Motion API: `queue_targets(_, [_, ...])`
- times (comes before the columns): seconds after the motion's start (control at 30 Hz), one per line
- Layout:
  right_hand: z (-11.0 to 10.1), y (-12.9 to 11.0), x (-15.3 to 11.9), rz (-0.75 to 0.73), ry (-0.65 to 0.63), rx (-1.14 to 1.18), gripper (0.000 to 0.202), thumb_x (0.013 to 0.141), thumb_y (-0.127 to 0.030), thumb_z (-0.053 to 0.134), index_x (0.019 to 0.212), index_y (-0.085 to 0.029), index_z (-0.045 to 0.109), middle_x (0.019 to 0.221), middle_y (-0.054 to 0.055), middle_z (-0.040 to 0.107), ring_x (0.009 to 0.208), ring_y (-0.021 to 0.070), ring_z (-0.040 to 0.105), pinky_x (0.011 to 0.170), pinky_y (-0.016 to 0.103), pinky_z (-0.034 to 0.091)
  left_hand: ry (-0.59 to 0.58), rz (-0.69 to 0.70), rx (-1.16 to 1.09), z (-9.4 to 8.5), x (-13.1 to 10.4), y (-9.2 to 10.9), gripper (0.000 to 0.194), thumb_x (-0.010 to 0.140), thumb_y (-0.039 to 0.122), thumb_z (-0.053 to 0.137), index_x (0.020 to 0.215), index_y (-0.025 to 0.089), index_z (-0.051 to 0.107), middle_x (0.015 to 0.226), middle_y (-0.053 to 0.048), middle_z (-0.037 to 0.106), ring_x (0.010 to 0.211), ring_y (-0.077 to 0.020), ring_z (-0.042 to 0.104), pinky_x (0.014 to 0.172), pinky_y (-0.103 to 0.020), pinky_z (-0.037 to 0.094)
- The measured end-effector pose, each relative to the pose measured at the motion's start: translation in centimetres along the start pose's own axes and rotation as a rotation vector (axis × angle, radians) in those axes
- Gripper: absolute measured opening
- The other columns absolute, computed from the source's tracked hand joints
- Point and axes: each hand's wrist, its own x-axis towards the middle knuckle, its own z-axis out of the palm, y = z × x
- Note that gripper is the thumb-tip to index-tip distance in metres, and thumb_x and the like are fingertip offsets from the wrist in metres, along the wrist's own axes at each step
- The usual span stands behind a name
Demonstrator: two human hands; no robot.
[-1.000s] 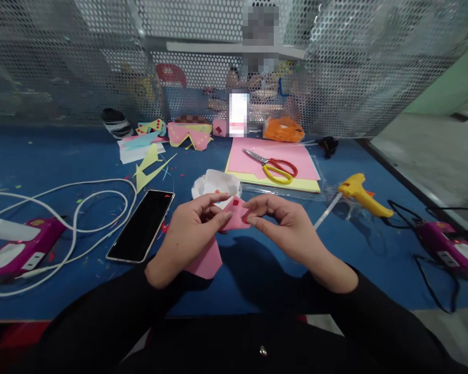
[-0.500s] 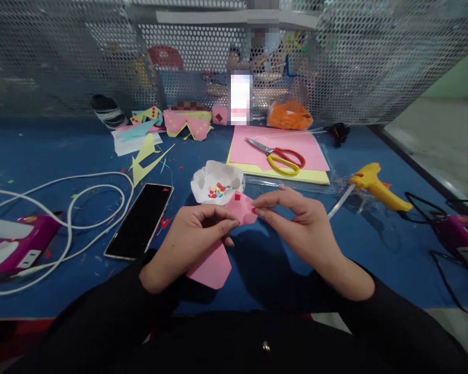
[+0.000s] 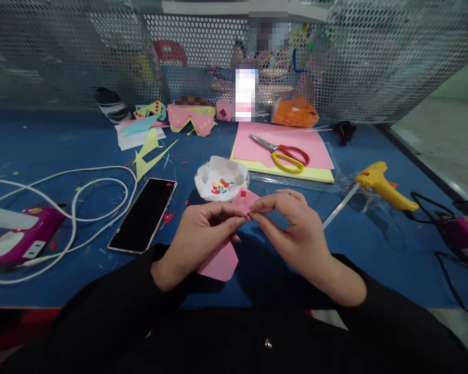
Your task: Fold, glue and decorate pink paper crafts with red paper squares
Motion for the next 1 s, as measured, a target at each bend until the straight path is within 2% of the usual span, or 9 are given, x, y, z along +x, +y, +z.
queue_targets(0.13, [0.16, -0.17, -0.06, 0.034, 0.025, -0.011, 0.004, 0.09, -0.022, 0.061, 0.092, -0.026, 0.061, 0.084, 0.0, 0.074, 0.082, 0.0189, 0.068, 0.085, 0.037, 0.045, 0.016, -0.01, -0.015, 0.07, -0.01, -0.11, 0.015, 0.078, 0.028, 0.076, 0.087, 0.015, 0.076, 0.077, -0.003, 0.077, 0.057, -0.012, 0.069, 0.056, -0.021, 0.057])
queue_targets(0.37, [0.22, -0.22, -0.24, 0.007, -0.038, -0.083, 0.006, 0.092, -0.02, 0.059, 0.094, -0.024, 0.056, 0.084, 0.0, 0.072, 0.08, 0.0177, 0.064, 0.087, 0.037, 0.04, 0.023, 0.031, 0.052, 0.02, -0.22, -0.01, 0.013, 0.08, 0.027, 0.075, 0.086, 0.016, 0.076, 0.076, -0.002, 0.076, 0.057, -0.0115, 0.068, 0.057, -0.021, 0.055])
queue_targets(0.67, [0.33, -0.34, -0.26, -0.04, -0.079, -0.166, 0.003, 0.095, -0.021, 0.057, 0.095, -0.024, 0.057, 0.078, -0.001, 0.071, 0.074, 0.0174, 0.062, 0.092, 0.039, 0.04, -0.028, 0.095, 0.158, 0.07, -0.11, 0.21, 0.007, 0.08, 0.023, 0.07, 0.08, 0.018, 0.075, 0.073, -0.001, 0.074, 0.061, -0.0122, 0.066, 0.061, -0.023, 0.052])
queue_targets(0.87, [-0.32, -0.63, -0.25, -0.025, 0.053, -0.156, 0.01, 0.096, -0.018, 0.055, 0.095, -0.025, 0.062, 0.09, 0.0, 0.073, 0.083, 0.0169, 0.065, 0.089, 0.039, 0.04, 0.009, 0.061, 0.067, 0.02, -0.14, 0.25, 0.01, 0.082, 0.026, 0.072, 0.082, 0.017, 0.075, 0.074, -0.001, 0.074, 0.064, -0.0117, 0.067, 0.063, -0.022, 0.053])
queue_targets(1.0, [-0.34, -0.59, -0.21, 0.072, 0.108, -0.039, 0.007, 0.092, -0.022, 0.062, 0.091, -0.027, 0.067, 0.096, 0.002, 0.069, 0.095, 0.0206, 0.064, 0.088, 0.041, 0.047, 0.073, 0.037, 0.003, 0.05, -0.27, 0.46, 0.01, 0.081, 0.027, 0.073, 0.079, 0.018, 0.074, 0.073, 0.0, 0.074, 0.063, -0.0114, 0.068, 0.062, -0.022, 0.055])
